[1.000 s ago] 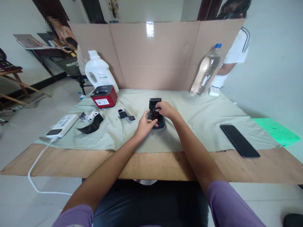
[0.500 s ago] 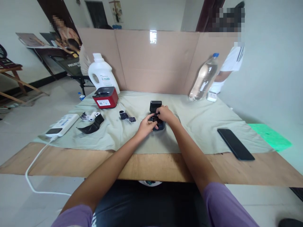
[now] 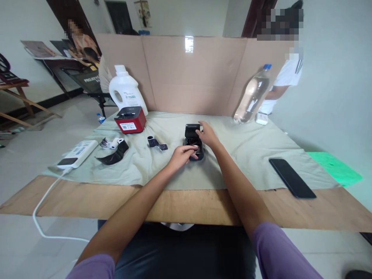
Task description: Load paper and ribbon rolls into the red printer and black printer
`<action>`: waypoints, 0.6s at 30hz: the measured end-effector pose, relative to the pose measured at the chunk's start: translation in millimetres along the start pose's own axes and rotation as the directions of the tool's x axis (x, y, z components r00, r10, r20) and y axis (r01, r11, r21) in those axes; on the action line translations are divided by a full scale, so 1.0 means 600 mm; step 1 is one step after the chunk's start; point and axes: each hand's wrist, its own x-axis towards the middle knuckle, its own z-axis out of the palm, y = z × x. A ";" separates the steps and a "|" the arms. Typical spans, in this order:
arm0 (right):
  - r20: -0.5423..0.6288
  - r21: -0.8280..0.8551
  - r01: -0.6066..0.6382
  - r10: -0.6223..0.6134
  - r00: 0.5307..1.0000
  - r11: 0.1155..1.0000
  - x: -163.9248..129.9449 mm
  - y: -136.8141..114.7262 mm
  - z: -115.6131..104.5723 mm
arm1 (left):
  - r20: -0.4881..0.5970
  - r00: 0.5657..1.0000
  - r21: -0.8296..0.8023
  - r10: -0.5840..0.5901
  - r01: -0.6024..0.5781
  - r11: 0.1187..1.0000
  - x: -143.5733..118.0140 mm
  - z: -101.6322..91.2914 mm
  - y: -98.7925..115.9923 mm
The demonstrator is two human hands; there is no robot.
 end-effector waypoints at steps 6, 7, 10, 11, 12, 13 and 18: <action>0.150 0.022 0.035 -0.038 0.988 0.999 0.004 0.003 -0.039 | 0.197 0.968 0.048 -0.155 0.148 0.988 -0.011 -0.008 0.028; 0.204 0.006 0.058 -0.058 0.977 0.998 0.002 0.001 -0.047 | 0.217 0.959 0.071 -0.184 0.173 0.982 -0.013 -0.010 0.032; 0.357 -0.056 0.108 -0.081 0.931 0.993 -0.007 -0.010 -0.065 | 0.251 0.936 0.153 -0.248 0.215 0.965 -0.018 -0.018 0.040; 0.397 -0.083 0.112 -0.070 0.915 0.990 -0.010 -0.015 -0.069 | 0.254 0.933 0.175 -0.254 0.215 0.961 -0.019 -0.021 0.042; 0.429 -0.111 0.111 -0.053 0.902 0.988 -0.013 -0.020 -0.071 | 0.253 0.933 0.189 -0.255 0.211 0.959 -0.019 -0.024 0.044; 0.453 -0.140 0.107 -0.032 0.891 0.984 -0.016 -0.025 -0.072 | 0.253 0.934 0.198 -0.251 0.204 0.959 -0.019 -0.028 0.045; 0.462 -0.220 0.090 0.023 0.887 0.971 -0.017 -0.040 -0.075 | 0.275 0.925 0.257 -0.261 0.191 0.947 -0.018 -0.044 0.047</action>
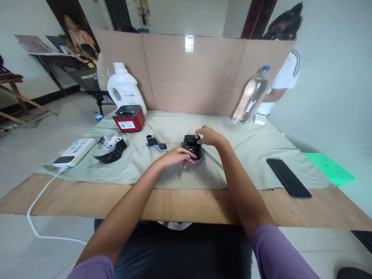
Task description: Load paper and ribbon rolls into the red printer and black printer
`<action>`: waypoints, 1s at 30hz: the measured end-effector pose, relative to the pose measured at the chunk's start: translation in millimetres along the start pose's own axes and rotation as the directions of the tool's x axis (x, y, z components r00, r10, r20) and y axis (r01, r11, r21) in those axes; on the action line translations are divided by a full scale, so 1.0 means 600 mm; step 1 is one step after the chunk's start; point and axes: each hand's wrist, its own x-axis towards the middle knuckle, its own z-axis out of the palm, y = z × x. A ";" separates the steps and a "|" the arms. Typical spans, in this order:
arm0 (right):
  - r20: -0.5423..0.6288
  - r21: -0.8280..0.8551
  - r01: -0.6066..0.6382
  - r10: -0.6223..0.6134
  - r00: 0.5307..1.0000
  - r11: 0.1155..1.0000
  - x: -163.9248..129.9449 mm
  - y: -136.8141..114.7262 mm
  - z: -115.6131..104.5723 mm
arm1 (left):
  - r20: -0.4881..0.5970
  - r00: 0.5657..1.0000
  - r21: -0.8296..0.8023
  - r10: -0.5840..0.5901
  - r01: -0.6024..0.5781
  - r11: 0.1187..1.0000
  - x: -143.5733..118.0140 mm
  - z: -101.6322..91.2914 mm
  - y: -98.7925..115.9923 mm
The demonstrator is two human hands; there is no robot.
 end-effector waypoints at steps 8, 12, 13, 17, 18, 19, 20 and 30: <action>0.038 0.168 0.011 -0.018 0.999 0.986 0.010 0.017 -0.005 | 0.087 0.995 0.125 -0.041 0.030 0.992 -0.010 -0.011 0.007; 0.018 0.208 -0.101 0.100 0.995 0.973 0.011 0.017 0.000 | 0.103 0.994 0.123 -0.038 0.025 0.992 -0.008 -0.015 0.005; 0.019 0.217 -0.135 0.134 0.991 0.967 0.011 0.016 0.002 | 0.110 0.993 0.121 -0.032 0.019 0.993 -0.007 -0.016 0.004; 0.063 0.287 -0.209 0.199 0.978 0.935 0.008 0.008 0.006 | 0.125 0.992 0.123 -0.016 0.000 0.992 -0.006 -0.014 0.001; 0.080 0.305 -0.213 0.198 0.977 0.928 0.007 0.006 0.005 | 0.128 0.992 0.119 -0.016 0.000 0.993 -0.006 -0.013 0.001; 0.097 0.321 -0.218 0.197 0.976 0.922 0.006 0.005 0.004 | 0.135 0.991 0.111 -0.016 0.001 0.994 -0.006 -0.012 0.001; 0.117 0.334 -0.229 0.201 0.973 0.914 0.005 0.003 0.003 | 0.144 0.989 0.101 -0.017 0.002 0.995 -0.007 -0.010 0.001; 0.273 0.400 -0.338 0.242 0.931 0.852 0.008 0.012 0.005 | -0.237 0.940 0.137 0.247 -0.219 0.966 0.016 -0.028 -0.015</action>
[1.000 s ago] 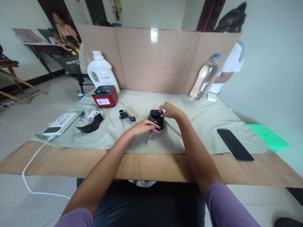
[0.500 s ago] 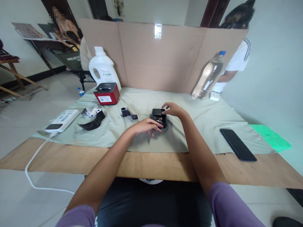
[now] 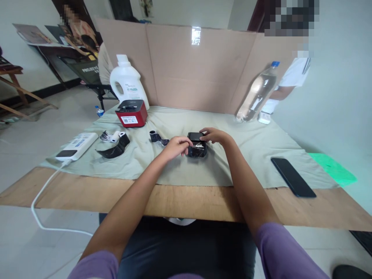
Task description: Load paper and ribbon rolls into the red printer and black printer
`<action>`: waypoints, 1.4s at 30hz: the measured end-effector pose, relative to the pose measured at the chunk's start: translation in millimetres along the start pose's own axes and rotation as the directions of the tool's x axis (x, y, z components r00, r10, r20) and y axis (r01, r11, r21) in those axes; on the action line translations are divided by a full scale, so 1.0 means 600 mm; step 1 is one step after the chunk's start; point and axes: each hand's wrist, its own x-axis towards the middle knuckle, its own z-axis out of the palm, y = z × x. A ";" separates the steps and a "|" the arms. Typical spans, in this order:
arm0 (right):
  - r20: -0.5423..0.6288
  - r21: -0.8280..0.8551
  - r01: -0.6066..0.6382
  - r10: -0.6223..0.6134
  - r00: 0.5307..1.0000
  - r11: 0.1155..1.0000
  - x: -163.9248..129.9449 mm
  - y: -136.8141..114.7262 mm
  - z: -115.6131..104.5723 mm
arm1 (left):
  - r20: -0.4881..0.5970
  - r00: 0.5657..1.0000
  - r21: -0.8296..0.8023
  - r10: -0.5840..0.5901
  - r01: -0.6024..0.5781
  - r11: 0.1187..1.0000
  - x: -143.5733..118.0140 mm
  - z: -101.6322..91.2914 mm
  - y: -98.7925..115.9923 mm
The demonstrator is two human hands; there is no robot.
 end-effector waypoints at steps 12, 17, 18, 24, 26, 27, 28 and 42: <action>0.043 0.046 -0.036 0.034 0.998 0.998 0.000 0.001 0.005 | -0.077 0.987 0.327 0.143 -0.111 0.938 0.027 -0.002 -0.074; 0.033 0.025 -0.074 0.073 0.997 0.997 0.002 -0.002 0.012 | -0.102 0.987 0.474 0.128 -0.065 0.878 0.029 0.004 -0.065; 0.034 0.028 -0.075 0.074 0.997 0.997 0.002 -0.002 0.012 | -0.113 0.984 0.497 0.137 -0.064 0.865 0.027 0.006 -0.062; 0.014 0.164 -0.056 0.054 0.998 0.985 -0.001 0.012 0.009 | 0.011 0.984 0.520 0.178 -0.157 0.840 0.008 0.002 -0.062; 0.023 0.217 -0.065 0.062 0.998 0.974 -0.001 0.019 0.014 | 0.103 0.975 0.551 0.197 -0.221 0.805 0.002 0.001 -0.063; 0.021 0.233 -0.068 0.065 0.998 0.970 -0.001 0.023 0.019 | 0.117 0.972 0.574 0.205 -0.235 0.784 0.001 0.003 -0.063; 0.002 0.241 -0.064 0.066 0.998 0.968 0.000 0.028 0.026 | 0.112 0.972 0.595 0.207 -0.233 0.769 0.000 0.005 -0.063; -0.730 0.234 0.264 -0.010 0.684 0.936 0.076 0.115 -0.082 | -0.052 0.959 0.528 0.278 -0.210 0.823 0.277 0.112 0.007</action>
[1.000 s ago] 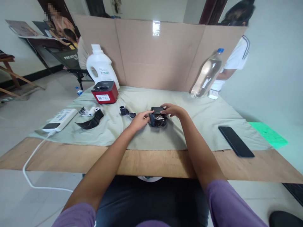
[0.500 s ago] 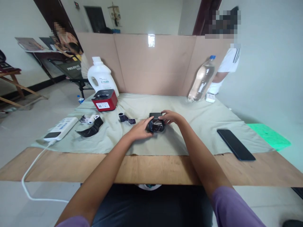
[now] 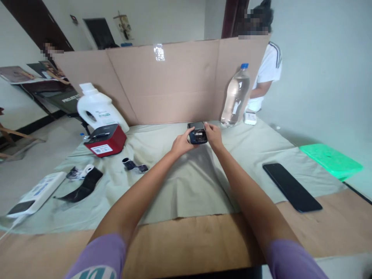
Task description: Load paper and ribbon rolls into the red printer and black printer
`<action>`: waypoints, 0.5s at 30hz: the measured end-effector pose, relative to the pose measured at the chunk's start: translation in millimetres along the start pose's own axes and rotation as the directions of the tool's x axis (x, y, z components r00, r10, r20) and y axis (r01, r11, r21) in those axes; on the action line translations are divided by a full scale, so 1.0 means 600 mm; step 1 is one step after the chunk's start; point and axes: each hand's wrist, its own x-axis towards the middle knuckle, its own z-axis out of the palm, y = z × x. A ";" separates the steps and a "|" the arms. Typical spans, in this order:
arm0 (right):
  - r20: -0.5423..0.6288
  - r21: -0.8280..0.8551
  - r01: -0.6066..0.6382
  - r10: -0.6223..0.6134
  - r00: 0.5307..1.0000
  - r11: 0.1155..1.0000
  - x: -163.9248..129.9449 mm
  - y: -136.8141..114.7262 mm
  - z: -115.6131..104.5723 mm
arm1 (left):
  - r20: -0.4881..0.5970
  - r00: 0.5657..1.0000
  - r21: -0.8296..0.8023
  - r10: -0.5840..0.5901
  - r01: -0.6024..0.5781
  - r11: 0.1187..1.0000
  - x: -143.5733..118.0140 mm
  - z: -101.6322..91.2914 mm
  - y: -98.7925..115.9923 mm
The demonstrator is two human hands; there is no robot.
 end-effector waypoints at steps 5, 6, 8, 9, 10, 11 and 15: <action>-0.133 0.057 -0.088 0.095 0.986 0.994 0.044 0.092 -0.003 | 0.068 0.997 -0.054 0.046 -0.042 0.998 0.115 0.101 -0.010; -0.150 0.105 -0.095 0.110 0.983 0.990 0.049 0.110 -0.002 | 0.088 0.994 -0.058 0.058 -0.053 0.997 0.130 0.116 -0.013; -0.164 0.192 -0.093 0.126 0.978 0.977 0.058 0.139 -0.004 | 0.111 0.991 -0.071 0.075 -0.068 0.995 0.155 0.140 -0.017; -0.165 0.225 -0.089 0.128 0.978 0.970 0.063 0.149 -0.008 | 0.117 0.990 -0.080 0.083 -0.074 0.994 0.165 0.148 -0.016; -0.167 0.250 -0.087 0.132 0.977 0.964 0.067 0.157 -0.012 | 0.122 0.988 -0.088 0.092 -0.082 0.993 0.173 0.156 -0.014; -0.169 0.271 -0.087 0.136 0.976 0.959 0.072 0.164 -0.018 | 0.127 0.987 -0.088 0.100 -0.090 0.992 0.180 0.162 -0.010; -0.163 0.334 -0.123 0.186 0.969 0.934 0.082 0.180 -0.035 | 0.128 0.987 0.032 0.094 -0.099 0.995 0.195 0.180 0.014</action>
